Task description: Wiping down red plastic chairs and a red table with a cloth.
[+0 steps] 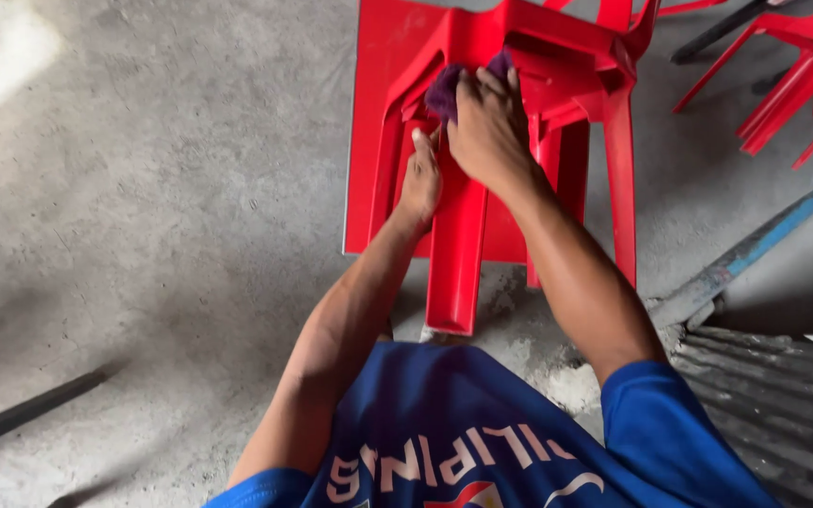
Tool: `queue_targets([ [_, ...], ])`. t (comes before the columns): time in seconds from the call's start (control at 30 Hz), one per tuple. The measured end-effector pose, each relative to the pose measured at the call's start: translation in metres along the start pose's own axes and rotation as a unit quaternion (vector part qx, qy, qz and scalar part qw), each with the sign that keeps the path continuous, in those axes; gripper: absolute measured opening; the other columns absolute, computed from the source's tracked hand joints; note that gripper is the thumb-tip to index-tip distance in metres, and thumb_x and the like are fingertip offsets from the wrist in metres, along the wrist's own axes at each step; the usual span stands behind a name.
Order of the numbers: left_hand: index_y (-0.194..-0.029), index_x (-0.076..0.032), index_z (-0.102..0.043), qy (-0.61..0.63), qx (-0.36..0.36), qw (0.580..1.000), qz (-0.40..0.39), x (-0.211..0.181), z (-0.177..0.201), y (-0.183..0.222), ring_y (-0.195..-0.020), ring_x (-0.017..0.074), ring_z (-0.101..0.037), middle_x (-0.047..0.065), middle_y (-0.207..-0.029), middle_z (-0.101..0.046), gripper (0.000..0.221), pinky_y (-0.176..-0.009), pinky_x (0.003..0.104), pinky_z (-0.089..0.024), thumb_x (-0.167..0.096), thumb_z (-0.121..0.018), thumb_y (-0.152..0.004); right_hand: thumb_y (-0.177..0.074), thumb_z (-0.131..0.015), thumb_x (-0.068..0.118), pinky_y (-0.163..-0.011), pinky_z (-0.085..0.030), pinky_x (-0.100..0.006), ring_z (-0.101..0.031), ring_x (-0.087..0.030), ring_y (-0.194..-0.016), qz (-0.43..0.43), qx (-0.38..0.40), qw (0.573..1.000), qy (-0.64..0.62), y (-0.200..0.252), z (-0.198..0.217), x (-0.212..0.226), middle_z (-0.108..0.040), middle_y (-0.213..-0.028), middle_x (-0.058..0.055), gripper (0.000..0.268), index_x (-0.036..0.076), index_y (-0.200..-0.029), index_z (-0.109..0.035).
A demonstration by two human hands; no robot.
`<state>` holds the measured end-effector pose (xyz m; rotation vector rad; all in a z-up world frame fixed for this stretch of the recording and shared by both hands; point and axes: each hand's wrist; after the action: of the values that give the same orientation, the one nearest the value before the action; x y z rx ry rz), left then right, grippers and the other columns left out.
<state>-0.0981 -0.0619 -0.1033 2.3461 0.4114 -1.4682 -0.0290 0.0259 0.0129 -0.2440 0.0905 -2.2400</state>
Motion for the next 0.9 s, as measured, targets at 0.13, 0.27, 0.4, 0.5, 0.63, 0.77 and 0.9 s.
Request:
queue_targets([
  [0.13,-0.136,0.007,-0.062,0.052,0.051,0.996,0.055,-0.026,-0.010,0.011,-0.116,0.0280,-0.065,0.020,-0.123,-0.071,0.097,-0.105,0.039,-0.051,-0.069,-0.012,-0.102,-0.094,-0.067,0.012,-0.119,-0.029,-0.061,-0.026,-0.048,-0.153,-0.022,-0.018,0.995,-0.099,0.094,0.019,0.042,-0.042,-0.150,-0.041,0.049,-0.016,-0.132,-0.052],
  [0.27,-0.143,-0.004,-0.058,-0.017,-0.010,0.995,0.097,0.022,0.010,-0.032,-0.116,0.0188,-0.064,0.010,-0.127,-0.068,0.086,-0.103,0.032,-0.047,-0.068,-0.018,-0.101,-0.089,-0.067,0.015,-0.111,-0.021,-0.073,-0.030,-0.051,-0.147,0.007,-0.026,1.000,0.000,0.172,0.051,0.097,-0.050,-0.137,-0.044,0.055,-0.021,-0.128,-0.052],
  [0.4,-0.138,0.004,-0.062,0.052,0.016,0.994,0.098,0.011,0.017,-0.038,-0.102,0.0175,-0.064,0.010,-0.118,-0.071,0.066,-0.091,0.033,-0.054,-0.051,-0.045,-0.105,-0.084,-0.063,0.018,-0.115,-0.022,-0.069,-0.058,-0.051,-0.123,0.104,0.022,0.993,0.059,0.231,0.060,0.119,-0.067,-0.111,-0.039,0.050,-0.019,-0.117,-0.061],
  [0.5,-0.138,0.003,-0.059,0.036,0.006,0.998,0.053,0.048,0.032,-0.065,-0.104,0.0138,-0.066,0.009,-0.119,-0.072,0.057,-0.091,0.028,-0.054,-0.043,-0.052,-0.105,-0.094,-0.061,0.020,-0.128,-0.029,-0.056,-0.071,-0.039,-0.103,0.064,0.085,0.978,-0.178,0.244,0.057,0.076,-0.074,-0.098,-0.027,0.037,-0.010,-0.115,-0.067],
  [0.63,-0.120,0.002,-0.064,-0.029,0.017,0.999,-0.001,-0.031,0.011,-0.025,-0.084,0.0129,-0.065,0.006,-0.100,-0.071,0.041,-0.072,0.033,-0.056,-0.034,-0.057,-0.103,-0.099,-0.056,0.032,-0.098,-0.054,-0.052,-0.075,-0.027,-0.101,-0.293,-0.097,0.740,-0.598,0.245,0.045,0.023,-0.077,-0.109,-0.012,0.043,-0.002,-0.124,-0.067],
  [0.77,-0.102,0.012,-0.061,-0.162,0.025,0.986,-0.025,0.005,0.040,-0.088,-0.069,0.0221,-0.045,0.010,-0.081,-0.052,0.049,-0.060,0.044,-0.038,-0.036,-0.064,-0.112,-0.099,-0.063,0.043,-0.102,-0.050,-0.047,-0.067,-0.028,-0.110,-0.345,-0.045,0.749,-0.564,0.222,0.041,0.041,-0.073,-0.120,-0.016,0.054,-0.003,-0.129,-0.062],
  [0.9,-0.103,0.005,-0.070,-0.410,-0.088,0.908,-0.022,-0.041,0.036,-0.084,-0.079,0.0375,-0.068,0.022,-0.081,-0.067,0.058,-0.070,0.047,-0.052,-0.053,-0.061,-0.103,-0.100,-0.057,0.051,-0.115,-0.036,-0.037,-0.050,-0.023,-0.137,-0.270,-0.010,0.726,-0.632,0.191,0.008,0.076,-0.056,-0.147,-0.014,0.073,0.000,-0.150,-0.046],
])
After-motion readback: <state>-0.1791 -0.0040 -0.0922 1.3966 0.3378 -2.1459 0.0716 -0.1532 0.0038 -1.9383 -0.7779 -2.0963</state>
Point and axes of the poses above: each hand's wrist, its own y-axis away from the middle knuckle, its own z-axis out of the back of the hand, x = y × z
